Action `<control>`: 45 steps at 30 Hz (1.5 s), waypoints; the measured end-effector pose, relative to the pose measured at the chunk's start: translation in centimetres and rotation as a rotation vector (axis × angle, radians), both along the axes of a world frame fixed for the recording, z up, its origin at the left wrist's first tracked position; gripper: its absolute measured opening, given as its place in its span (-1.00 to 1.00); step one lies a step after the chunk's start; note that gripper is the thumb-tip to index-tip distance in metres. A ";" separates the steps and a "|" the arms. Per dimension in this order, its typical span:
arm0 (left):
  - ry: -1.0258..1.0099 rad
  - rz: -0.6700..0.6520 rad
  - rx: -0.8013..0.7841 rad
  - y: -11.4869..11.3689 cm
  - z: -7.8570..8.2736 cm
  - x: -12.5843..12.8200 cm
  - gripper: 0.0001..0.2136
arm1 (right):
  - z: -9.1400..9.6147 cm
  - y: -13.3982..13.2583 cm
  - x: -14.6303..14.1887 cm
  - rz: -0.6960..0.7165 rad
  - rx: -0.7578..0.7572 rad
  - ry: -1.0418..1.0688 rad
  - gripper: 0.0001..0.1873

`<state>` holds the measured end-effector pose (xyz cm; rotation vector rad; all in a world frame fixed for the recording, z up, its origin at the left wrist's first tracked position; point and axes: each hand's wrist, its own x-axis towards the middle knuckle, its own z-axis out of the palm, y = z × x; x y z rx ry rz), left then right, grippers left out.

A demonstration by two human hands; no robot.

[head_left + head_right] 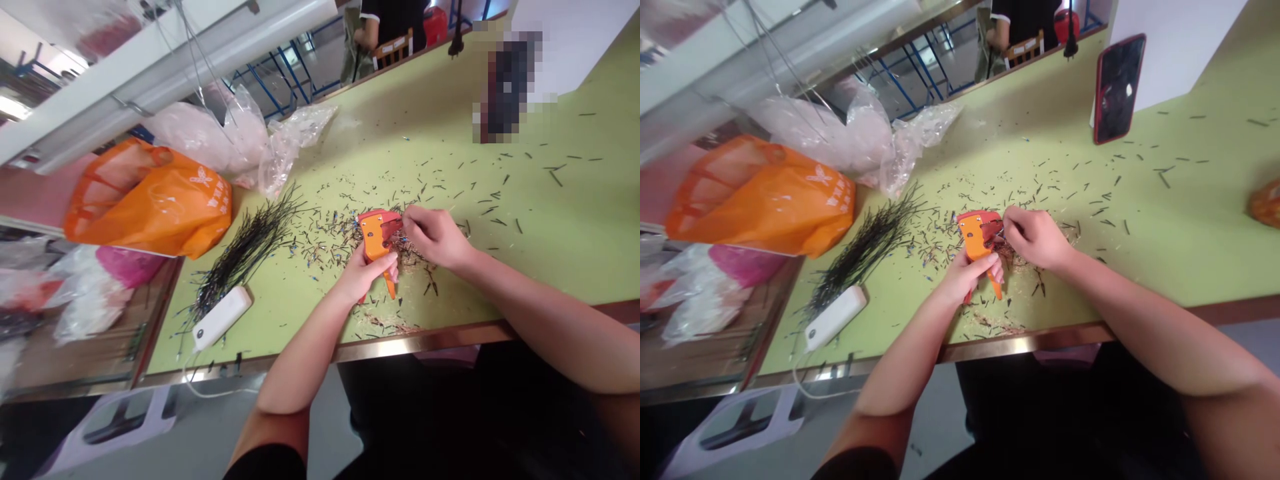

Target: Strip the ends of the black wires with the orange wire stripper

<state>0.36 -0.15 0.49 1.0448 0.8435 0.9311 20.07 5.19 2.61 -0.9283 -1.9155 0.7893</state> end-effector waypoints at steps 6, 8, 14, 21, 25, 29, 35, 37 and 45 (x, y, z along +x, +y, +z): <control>-0.029 0.020 -0.045 -0.1 0.2 0.6 -0.58 | -0.4 0.0 -0.2 -0.003 -0.068 0.049 -0.76; -0.057 0.021 -0.069 -0.2 0.1 0.9 -0.58 | -0.7 0.1 -0.5 -0.003 -0.110 0.112 -0.73; -0.134 0.075 -0.133 -0.2 -0.5 1.9 -0.51 | -1.7 0.5 -1.3 0.124 -0.432 0.430 -0.55; -0.205 0.082 -0.181 -0.2 -1.1 2.6 -0.43 | -1.9 -0.1 -1.7 0.160 -0.707 0.672 -0.45; -0.240 0.123 -0.240 -0.3 -1.4 2.8 -0.46 | -2.0 -0.6 -2.8 0.071 -0.722 0.735 -0.44; -0.259 0.130 -0.278 -0.3 -1.9 3.5 -0.43 | -2.2 -2.4 -4.5 -0.151 -0.700 0.785 -0.41; -0.260 0.210 -0.225 -0.8 -2.4 4.8 -0.39 | -2.2 -4.9 -5.6 -0.222 -0.731 0.741 -0.47; -0.251 0.211 -0.214 -1.0 -2.6 5.0 -0.37 | -2.1 -5.0 -5.6 -0.223 -0.717 0.750 -0.47; -0.234 0.259 -0.198 -1.1 -2.6 5.1 -0.38 | -1.9 -5.0 -6.0 -0.262 -0.679 0.776 -0.47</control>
